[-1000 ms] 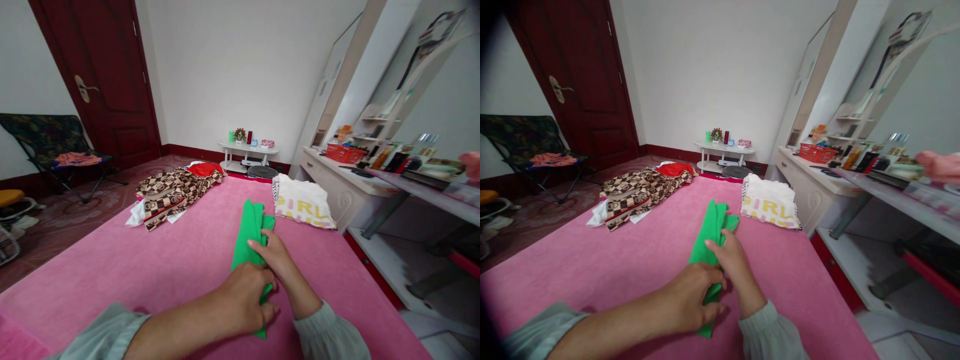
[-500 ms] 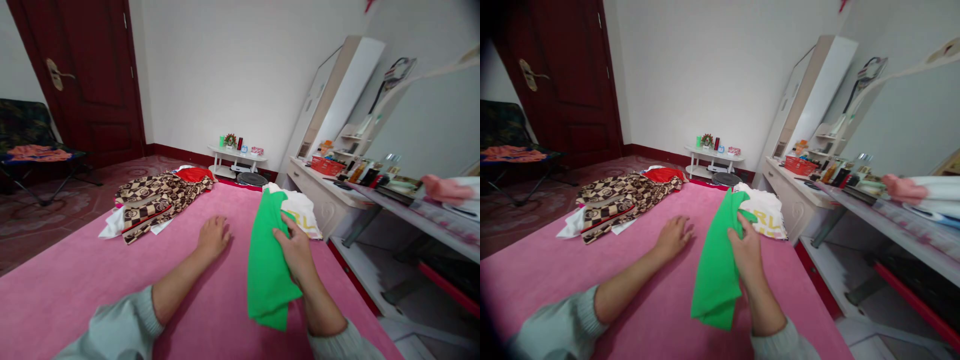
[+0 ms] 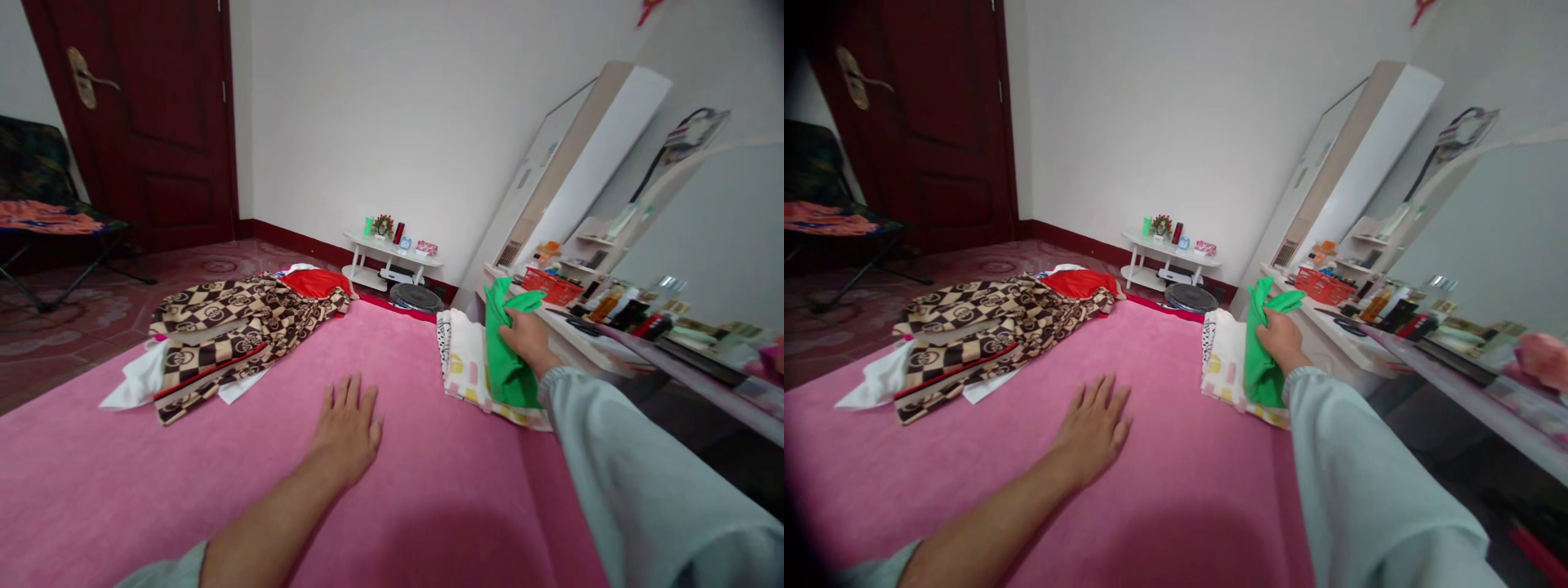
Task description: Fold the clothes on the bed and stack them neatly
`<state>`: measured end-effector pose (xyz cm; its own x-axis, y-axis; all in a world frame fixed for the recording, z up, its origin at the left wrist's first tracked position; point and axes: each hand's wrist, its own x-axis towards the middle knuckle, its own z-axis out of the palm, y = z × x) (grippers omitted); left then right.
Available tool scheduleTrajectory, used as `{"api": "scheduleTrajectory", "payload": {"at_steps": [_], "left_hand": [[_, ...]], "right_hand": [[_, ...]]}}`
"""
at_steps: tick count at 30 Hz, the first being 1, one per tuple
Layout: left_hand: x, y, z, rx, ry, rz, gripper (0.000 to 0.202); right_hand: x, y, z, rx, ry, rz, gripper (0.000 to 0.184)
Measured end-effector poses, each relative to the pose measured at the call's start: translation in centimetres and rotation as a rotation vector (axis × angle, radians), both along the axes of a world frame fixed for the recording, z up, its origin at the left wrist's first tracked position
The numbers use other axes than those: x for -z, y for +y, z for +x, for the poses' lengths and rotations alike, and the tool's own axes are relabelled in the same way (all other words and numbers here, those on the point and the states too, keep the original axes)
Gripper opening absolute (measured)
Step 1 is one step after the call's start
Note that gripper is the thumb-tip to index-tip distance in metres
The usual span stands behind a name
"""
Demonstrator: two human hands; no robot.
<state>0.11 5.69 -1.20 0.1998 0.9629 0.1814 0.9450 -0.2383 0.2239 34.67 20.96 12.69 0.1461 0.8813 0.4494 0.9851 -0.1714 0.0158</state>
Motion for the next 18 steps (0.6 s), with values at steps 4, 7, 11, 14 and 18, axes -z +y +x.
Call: {"api": "scheduleTrajectory", "payload": {"at_steps": [4, 7, 11, 14, 18], "left_hand": [[0.2, 0.0, -0.1, 0.0, -0.011, 0.012, 0.056], [0.2, 0.0, 0.0, 0.003, -0.012, -0.001, 0.056], [-0.1, 0.0, 0.1, -0.001, -0.01, -0.015, 0.056], [-0.3, 0.0, 0.1, -0.002, -0.004, -0.025, 0.056], [-0.3, -0.1, 0.0, -0.002, -0.005, -0.017, 0.055]], "right_hand": [[3.0, 1.9, 0.9, 0.058, 0.034, -0.101, 0.054], [3.8, 2.3, 1.6, 0.06, 0.07, -0.104, 0.053], [3.6, 1.9, 2.7, -0.016, 0.228, -0.058, 0.051], [4.0, 1.1, 3.7, -0.002, 0.328, 0.006, 0.05], [4.8, 0.5, 5.8, 0.057, 0.396, 0.08, 0.054]]}}
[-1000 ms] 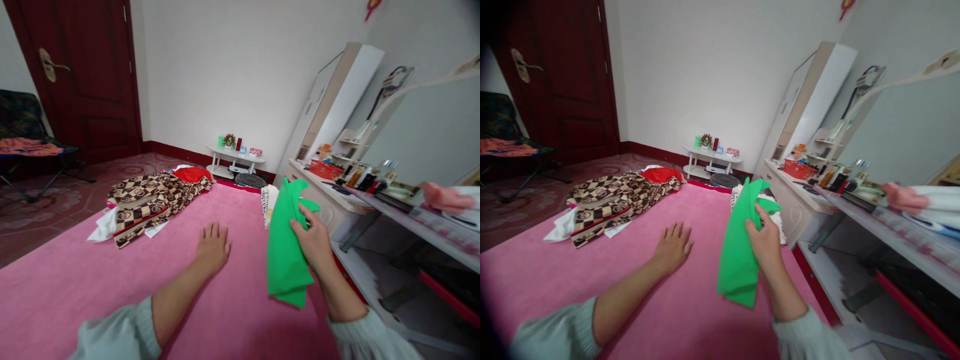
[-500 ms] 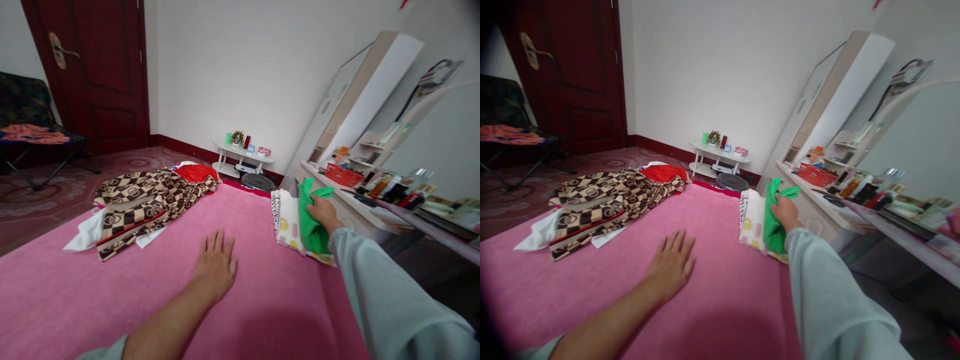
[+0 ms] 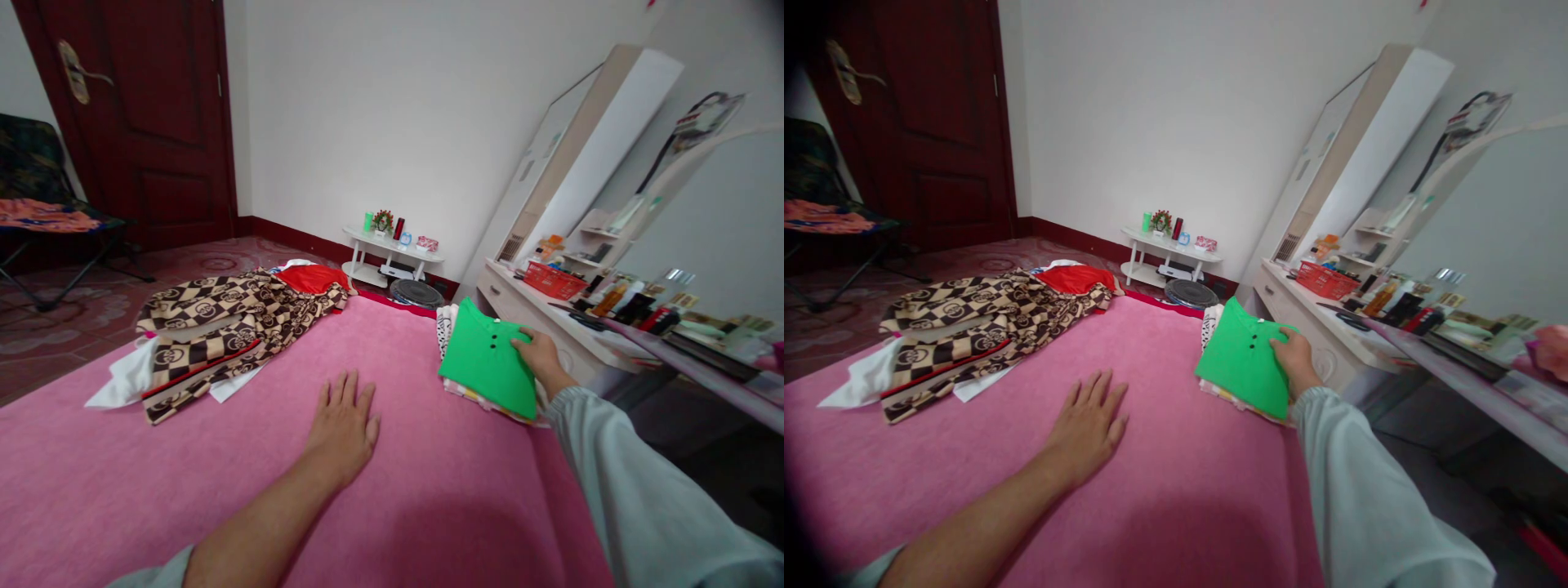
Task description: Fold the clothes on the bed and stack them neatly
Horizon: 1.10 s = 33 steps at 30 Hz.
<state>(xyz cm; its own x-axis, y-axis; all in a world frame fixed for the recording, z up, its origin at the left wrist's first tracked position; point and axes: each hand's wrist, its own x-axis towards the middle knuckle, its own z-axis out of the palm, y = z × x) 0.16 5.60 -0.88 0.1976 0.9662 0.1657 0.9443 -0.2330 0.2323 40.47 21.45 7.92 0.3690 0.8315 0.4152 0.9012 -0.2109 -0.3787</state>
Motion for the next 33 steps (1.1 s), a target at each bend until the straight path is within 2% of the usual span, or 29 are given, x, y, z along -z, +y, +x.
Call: {"api": "scheduleTrajectory", "payload": {"at_steps": [5, 8, 11, 13, 14, 15, 17, 19, 20, 22, 24, 28, 33], "left_hand": [[0.1, 0.0, 0.0, -0.004, 0.005, 0.014, 0.055], [0.2, 0.0, 0.0, -0.006, 0.006, 0.026, 0.055], [0.3, 0.0, 0.0, -0.005, 0.003, 0.025, 0.054], [0.3, 0.1, 0.0, -0.003, 0.002, 0.026, 0.054], [0.3, 0.1, 0.0, -0.002, 0.002, 0.028, 0.054], [0.3, 0.1, 0.0, -0.003, 0.001, 0.03, 0.054], [0.3, 0.1, 0.0, -0.004, -0.002, 0.032, 0.054], [0.3, 0.1, 0.0, -0.001, -0.005, 0.033, 0.055], [0.3, 0.1, 0.0, -0.001, -0.006, 0.034, 0.055], [0.2, 0.1, 0.0, -0.002, -0.005, 0.03, 0.055], [0.1, 0.0, 0.0, -0.004, -0.001, 0.023, 0.055], [-0.1, 0.0, 0.0, 0.003, 0.005, 0.009, 0.055], [0.3, 0.1, 0.0, -0.003, -0.003, 0.021, 0.055]], "right_hand": [[-0.3, 0.1, 2.5, -0.066, 0.029, 0.096, 0.054], [-0.2, -0.1, 2.9, -0.092, 0.004, 0.054, 0.055], [0.2, -1.0, 1.9, 0.028, -0.076, -0.041, 0.062], [0.4, -2.1, 0.2, 0.162, -0.151, 0.005, 0.063], [0.4, -2.7, -0.9, 0.181, -0.192, 0.06, 0.061], [0.5, -3.5, -2.2, 0.141, -0.234, 0.118, 0.057], [0.8, -5.2, -4.9, -0.098, -0.317, 0.176, 0.049], [1.6, -7.1, -7.5, -0.368, -0.392, 0.115, 0.048], [2.2, -8.0, -8.6, -0.442, -0.427, 0.057, 0.051], [3.6, -9.4, -10.2, -0.476, -0.469, -0.045, 0.058], [4.8, -10.1, -11.0, -0.449, -0.462, -0.114, 0.058], [5.9, -10.0, -10.6, -0.453, -0.332, -0.125, 0.049], [6.5, -10.2, -8.4, -0.69, -0.254, -0.045, 0.048]]}}
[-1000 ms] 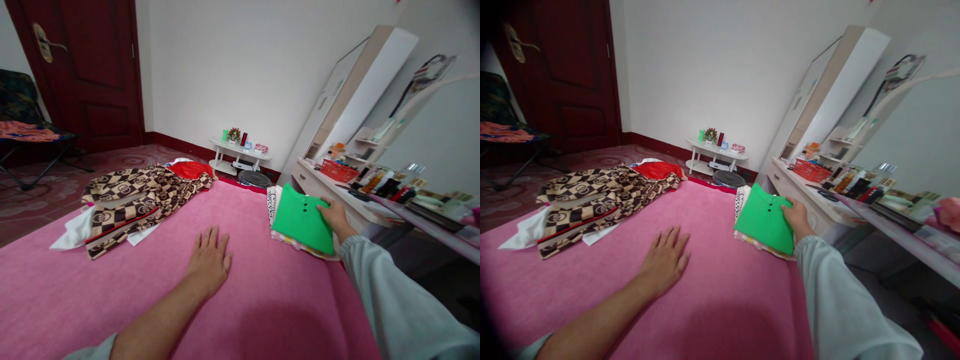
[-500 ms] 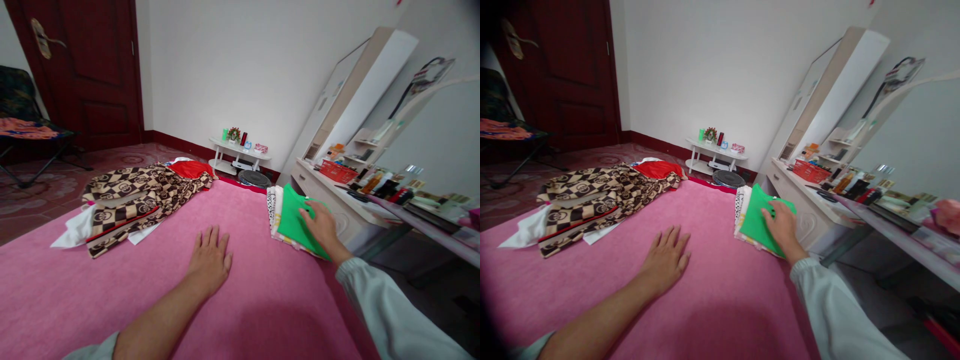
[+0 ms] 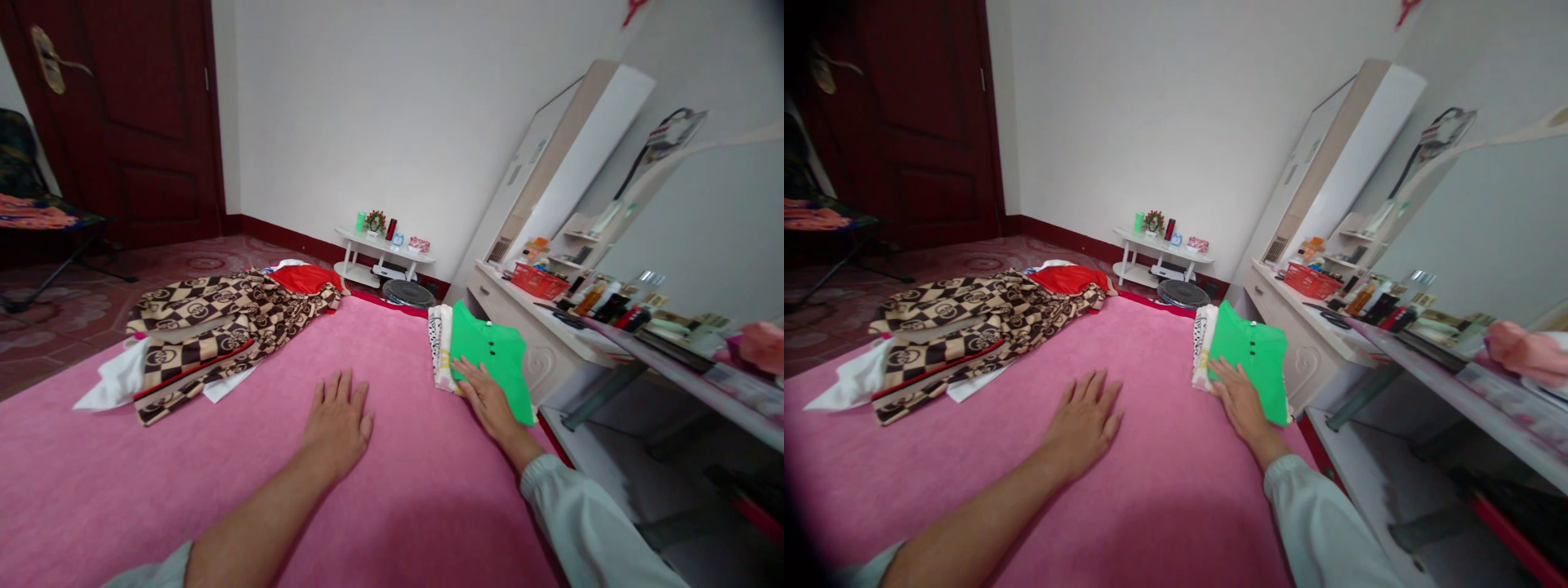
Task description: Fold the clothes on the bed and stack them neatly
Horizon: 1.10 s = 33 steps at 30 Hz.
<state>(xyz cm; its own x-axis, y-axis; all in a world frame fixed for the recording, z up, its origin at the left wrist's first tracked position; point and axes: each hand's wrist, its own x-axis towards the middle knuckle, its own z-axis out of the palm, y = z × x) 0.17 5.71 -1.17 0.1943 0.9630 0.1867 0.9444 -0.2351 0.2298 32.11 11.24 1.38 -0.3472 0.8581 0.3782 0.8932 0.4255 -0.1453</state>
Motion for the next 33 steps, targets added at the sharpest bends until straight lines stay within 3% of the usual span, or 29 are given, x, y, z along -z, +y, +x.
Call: {"api": "scheduleTrajectory", "payload": {"at_steps": [4, 8, 10, 12, 14, 16, 19, 23, 27, 29, 33], "left_hand": [[-0.1, 0.0, 0.0, 0.007, -0.001, -0.008, 0.055], [-0.3, -0.1, 0.0, 0.0, 0.009, -0.01, 0.055], [-0.3, -0.1, 0.0, -0.002, 0.016, -0.007, 0.054], [-0.1, -0.1, 0.0, -0.002, 0.022, -0.007, 0.055], [0.0, 0.0, 0.1, -0.002, 0.02, -0.001, 0.055], [0.1, 0.0, 0.1, 0.001, 0.014, 0.002, 0.055], [-0.2, 0.0, 0.1, 0.007, 0.008, -0.017, 0.055], [-0.5, -0.1, 0.1, 0.003, 0.005, -0.033, 0.054], [-0.3, -0.1, 0.1, 0.005, -0.006, -0.023, 0.055], [-0.1, 0.0, 0.0, 0.004, -0.007, -0.02, 0.055], [0.0, 0.1, 0.0, 0.0, -0.005, -0.008, 0.055]], "right_hand": [[0.3, -1.1, 1.1, -0.106, -0.071, -0.011, 0.045], [-1.6, -1.1, 0.8, -0.114, -0.147, -0.022, 0.043], [-3.0, -0.2, 0.7, 0.036, -0.097, 0.078, 0.047], [-3.8, 1.4, 0.8, 0.284, -0.014, 0.185, 0.055], [-3.5, 3.0, 1.1, 0.502, 0.016, 0.137, 0.064], [-2.5, 4.5, 1.4, 0.635, 0.003, -0.036, 0.069], [-1.3, 5.9, 1.7, 0.699, -0.013, -0.239, 0.072], [-2.7, 6.1, 1.2, 0.71, -0.072, -0.364, 0.079], [-3.0, 4.6, -1.5, 0.66, -0.166, -0.133, 0.073], [-1.8, 3.8, -2.9, 0.614, -0.216, -0.013, 0.062], [0.7, 3.2, -4.2, 0.639, -0.269, 0.022, 0.054]]}}
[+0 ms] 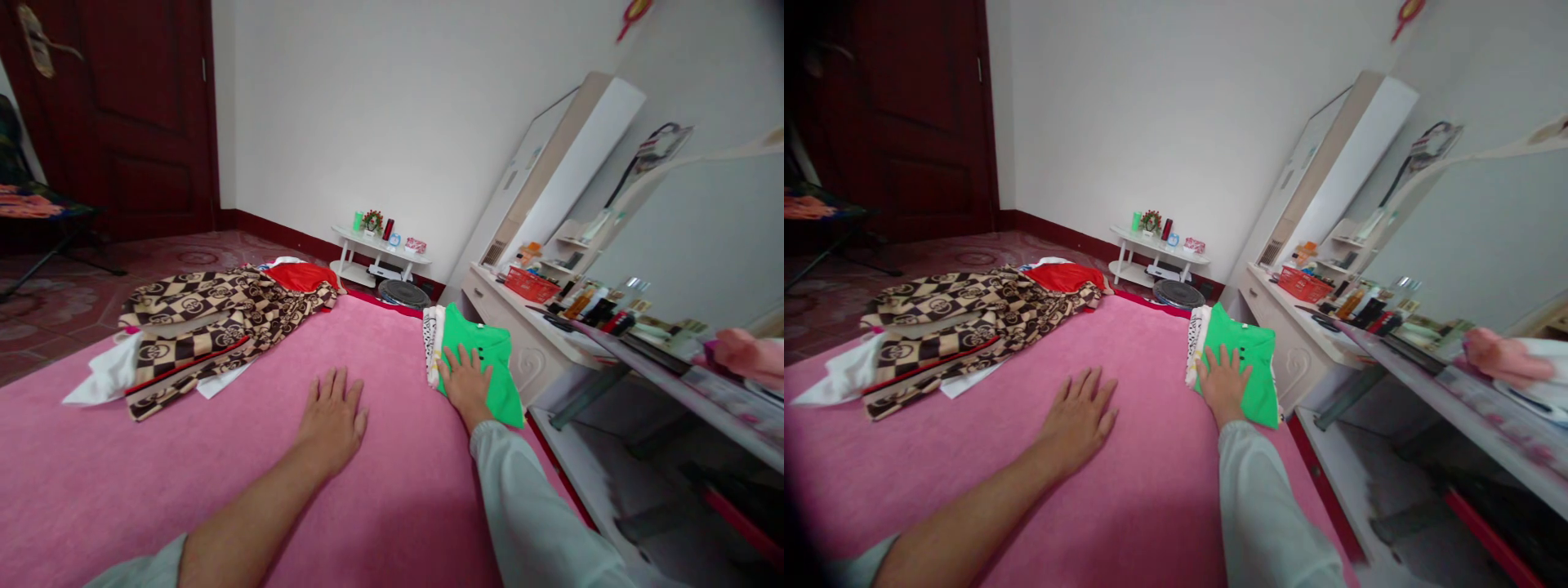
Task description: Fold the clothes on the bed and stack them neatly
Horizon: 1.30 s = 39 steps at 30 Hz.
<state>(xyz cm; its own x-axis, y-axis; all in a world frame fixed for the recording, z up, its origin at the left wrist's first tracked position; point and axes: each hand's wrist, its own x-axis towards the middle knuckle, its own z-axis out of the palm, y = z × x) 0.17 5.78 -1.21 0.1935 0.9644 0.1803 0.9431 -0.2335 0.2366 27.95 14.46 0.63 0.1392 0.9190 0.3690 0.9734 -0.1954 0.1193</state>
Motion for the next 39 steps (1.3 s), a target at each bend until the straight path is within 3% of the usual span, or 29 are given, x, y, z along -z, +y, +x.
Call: {"api": "scheduleTrajectory", "payload": {"at_steps": [6, 13, 18, 23, 29, 39], "left_hand": [[-0.1, -0.1, 0.0, -0.002, 0.038, 0.021, 0.055], [-0.5, -0.9, 0.1, -0.002, 0.103, 0.03, 0.059], [-0.5, -3.1, 0.0, -0.014, 0.095, -0.006, 0.062], [0.1, -5.9, -0.8, 0.01, 0.068, 0.021, 0.064], [0.2, -7.4, -1.5, -0.002, 0.049, 0.052, 0.062], [-0.1, -6.6, -1.4, -0.029, -0.004, 0.079, 0.056]], "right_hand": [[0.4, -1.5, -2.4, 0.079, 0.057, -0.048, 0.054], [2.2, -8.9, -9.7, -0.064, 0.253, -0.186, 0.059], [2.4, -13.5, -12.3, -0.096, 0.286, -0.153, 0.062], [1.9, -16.3, -13.6, -0.08, 0.295, -0.092, 0.056], [1.5, -17.1, -13.1, -0.164, 0.34, 0.009, 0.043], [2.9, -14.8, -10.7, -0.271, 0.557, 0.152, 0.027]]}}
